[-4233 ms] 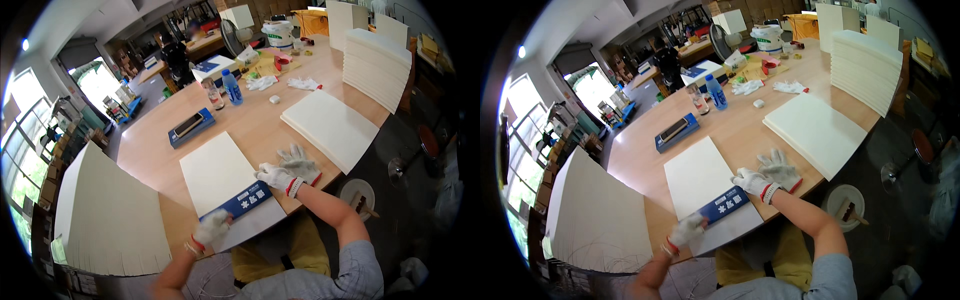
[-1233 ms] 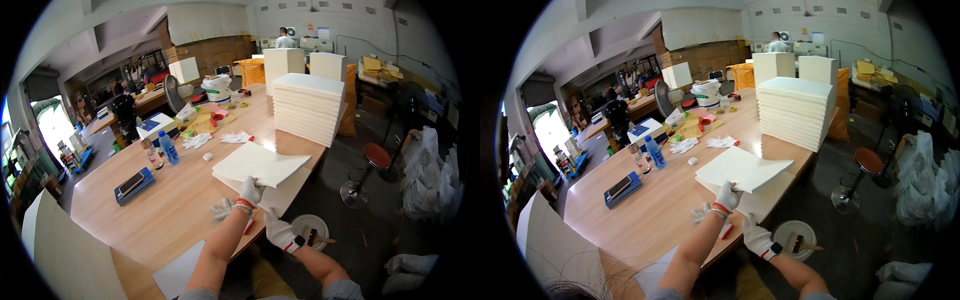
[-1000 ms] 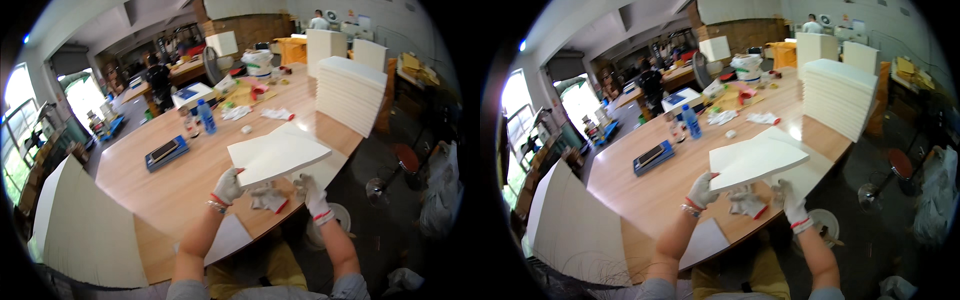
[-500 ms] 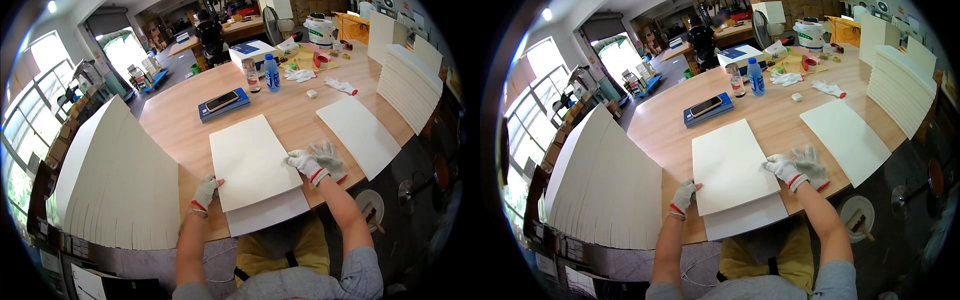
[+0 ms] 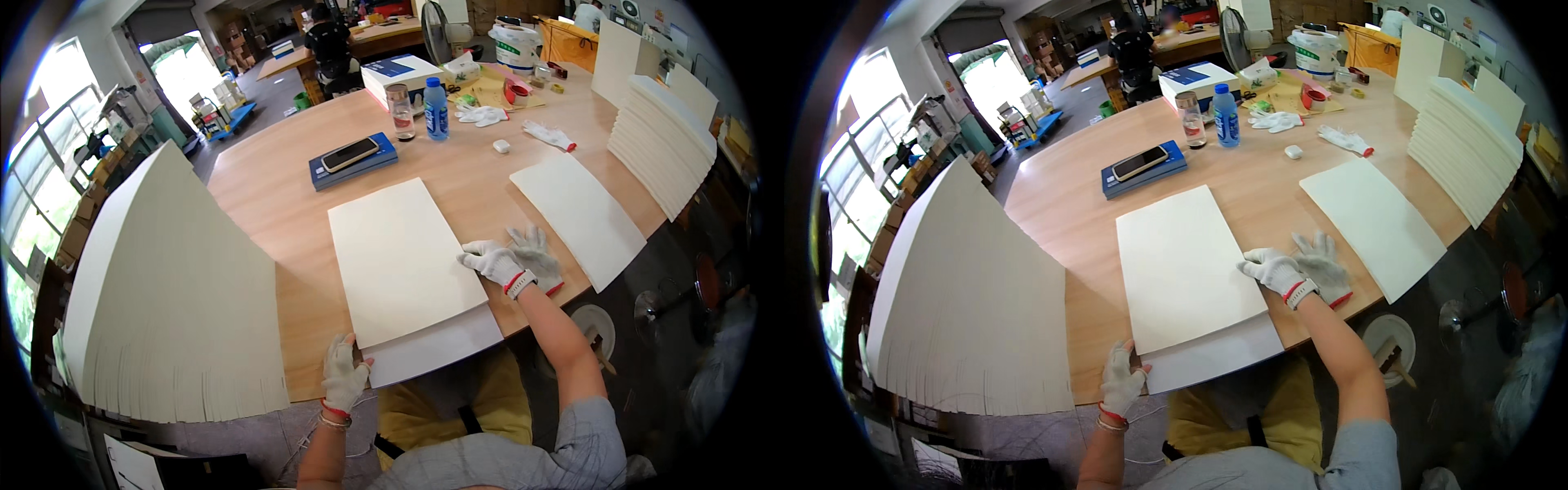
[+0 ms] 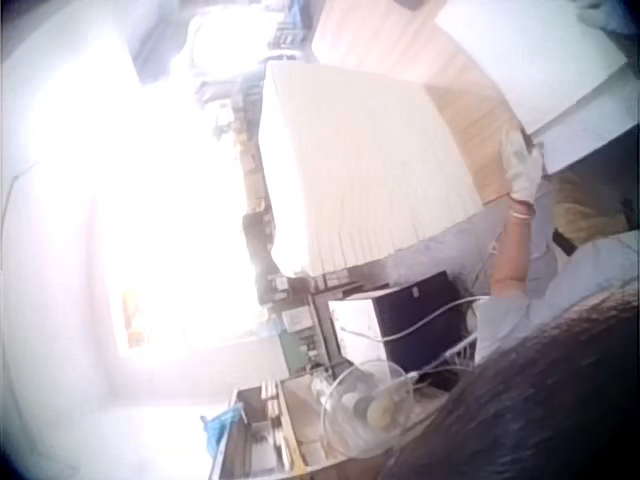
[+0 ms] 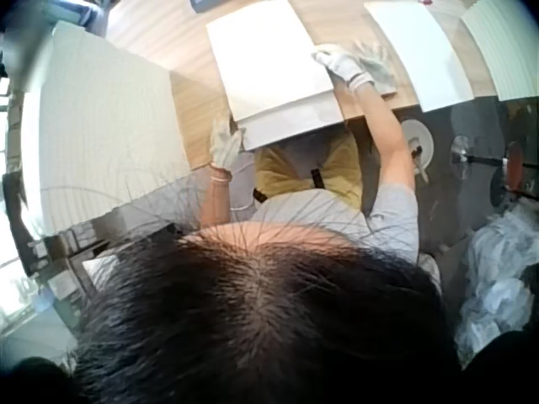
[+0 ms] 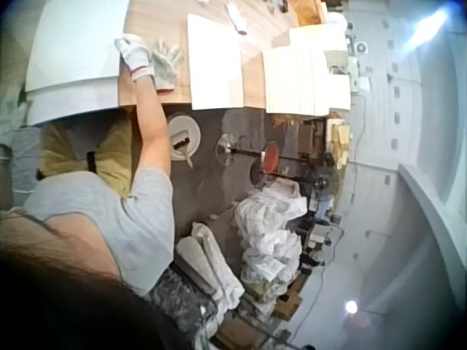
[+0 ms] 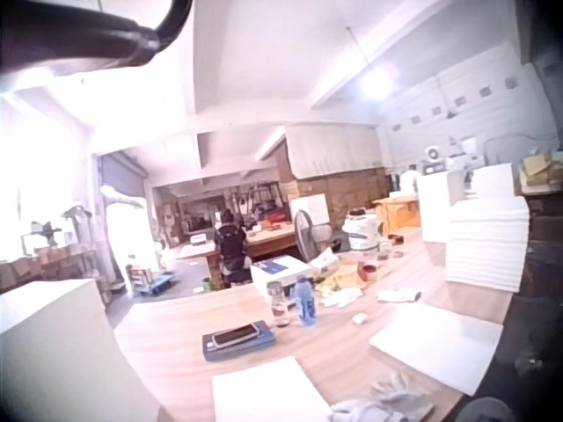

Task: The person wraps individual notebooks with white paper covers. They place a notebook on a sheet of white paper, fold the paper over the edges, and then stack the wrapped notebook onto a growing pile. The process is repeated continuously throughout the clip.

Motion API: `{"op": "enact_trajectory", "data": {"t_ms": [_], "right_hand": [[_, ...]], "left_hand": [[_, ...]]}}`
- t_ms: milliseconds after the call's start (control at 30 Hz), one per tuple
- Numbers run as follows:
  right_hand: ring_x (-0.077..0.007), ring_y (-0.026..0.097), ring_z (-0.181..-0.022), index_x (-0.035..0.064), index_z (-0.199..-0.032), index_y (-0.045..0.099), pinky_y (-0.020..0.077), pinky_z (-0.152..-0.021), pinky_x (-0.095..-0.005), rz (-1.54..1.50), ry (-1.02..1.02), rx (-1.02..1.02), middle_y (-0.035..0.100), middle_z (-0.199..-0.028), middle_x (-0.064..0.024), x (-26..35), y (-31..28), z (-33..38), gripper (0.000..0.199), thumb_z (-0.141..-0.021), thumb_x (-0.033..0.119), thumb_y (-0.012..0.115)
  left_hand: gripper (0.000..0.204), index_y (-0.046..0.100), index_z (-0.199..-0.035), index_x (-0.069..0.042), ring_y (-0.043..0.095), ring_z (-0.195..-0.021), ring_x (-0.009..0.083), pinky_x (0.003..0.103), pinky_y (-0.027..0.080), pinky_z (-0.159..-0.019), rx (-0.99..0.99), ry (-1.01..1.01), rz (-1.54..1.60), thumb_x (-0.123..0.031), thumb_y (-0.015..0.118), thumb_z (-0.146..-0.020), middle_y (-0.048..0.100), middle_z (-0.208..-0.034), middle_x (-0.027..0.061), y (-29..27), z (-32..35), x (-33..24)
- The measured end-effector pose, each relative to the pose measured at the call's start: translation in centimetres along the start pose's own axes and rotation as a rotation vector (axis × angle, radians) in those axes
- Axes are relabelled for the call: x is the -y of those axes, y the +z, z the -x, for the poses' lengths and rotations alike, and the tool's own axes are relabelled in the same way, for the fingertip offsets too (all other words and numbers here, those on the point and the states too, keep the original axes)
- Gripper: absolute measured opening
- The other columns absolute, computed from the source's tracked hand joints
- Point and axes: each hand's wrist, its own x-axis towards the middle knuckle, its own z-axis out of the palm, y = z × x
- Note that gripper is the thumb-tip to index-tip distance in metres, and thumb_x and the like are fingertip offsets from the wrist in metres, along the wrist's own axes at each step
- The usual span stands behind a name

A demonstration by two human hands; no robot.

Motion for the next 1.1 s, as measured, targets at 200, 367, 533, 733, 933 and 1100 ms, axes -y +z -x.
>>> {"op": "enact_trajectory", "data": {"t_ms": [200,367,533,733,933,1100], "right_hand": [[-0.0195,0.063,-0.102,0.0007,-0.121,0.063,0.0472,-0.089,-0.0293,0.052,0.012,0.019,0.069,-0.112,-0.0127,0.6,-0.3,0.0,0.048,-0.09,0.037,0.065],[-0.0208,0.063,-0.105,0.0003,-0.122,0.062,0.0469,-0.09,-0.0298,0.111,0.014,-0.007,0.068,-0.114,-0.0133,0.3,0.1,-0.1,0.048,-0.09,0.036,0.065],[-0.0265,0.064,-0.105,0.0018,-0.122,0.062,0.0481,-0.089,-0.0323,0.158,0.01,-0.044,0.068,-0.113,-0.0161,0.2,0.5,0.0,0.047,-0.091,0.037,0.064],[-0.0294,0.065,-0.099,0.0042,-0.115,0.065,0.0489,-0.086,-0.0342,0.363,0.078,0.087,0.069,-0.103,-0.0178,3.9,-0.6,1.0,0.039,-0.091,0.035,0.063],[-0.0338,0.062,-0.103,0.0019,-0.111,0.067,0.0484,-0.091,-0.0376,0.331,-0.225,0.206,0.067,-0.106,-0.0196,4.8,-0.1,6.5,0.041,-0.095,0.038,0.055],[-0.0329,0.059,-0.111,0.0025,-0.115,0.065,0.0455,-0.096,-0.0369,0.344,-0.265,0.269,0.065,-0.116,-0.018,4.8,-0.6,6.5,0.046,-0.097,0.042,0.05]], "left_hand": [[0.056,0.059,-0.122,0.003,0.05,-0.12,0.0368,0.043,0.04,-0.102,0.011,-0.041,0.081,-0.006,0.077,-0.069,0.058,-0.126,0.0223,1.1,0.7,0.5],[0.058,0.059,-0.123,0.003,0.048,-0.124,0.037,0.042,0.039,-0.105,0.018,-0.06,0.107,-0.005,0.078,-0.068,0.057,-0.128,0.0226,0.9,0.8,0.2],[0.058,0.059,-0.122,0.003,0.048,-0.123,0.0375,0.042,0.039,-0.105,0.022,-0.06,0.07,-0.006,0.078,-0.068,0.057,-0.128,0.0232,1.0,0.8,0.3],[0.059,0.059,-0.121,0.002,0.05,-0.121,0.0392,0.044,0.041,-0.103,0.054,-0.021,0.037,-0.014,0.081,-0.068,0.056,-0.128,0.0242,0.6,0.8,0.9],[0.08,0.055,-0.123,0.001,0.051,-0.117,0.0427,0.045,0.045,-0.097,0.238,0.412,-0.168,-0.034,0.086,-0.059,0.043,-0.139,0.0276,-2.5,-2.8,-6.6],[0.082,0.052,-0.127,0.0,0.052,-0.114,0.0422,0.045,0.045,-0.097,0.403,0.421,-0.23,-0.034,0.084,-0.06,0.036,-0.144,0.0284,-2.3,-3.7,-7.0]]}}
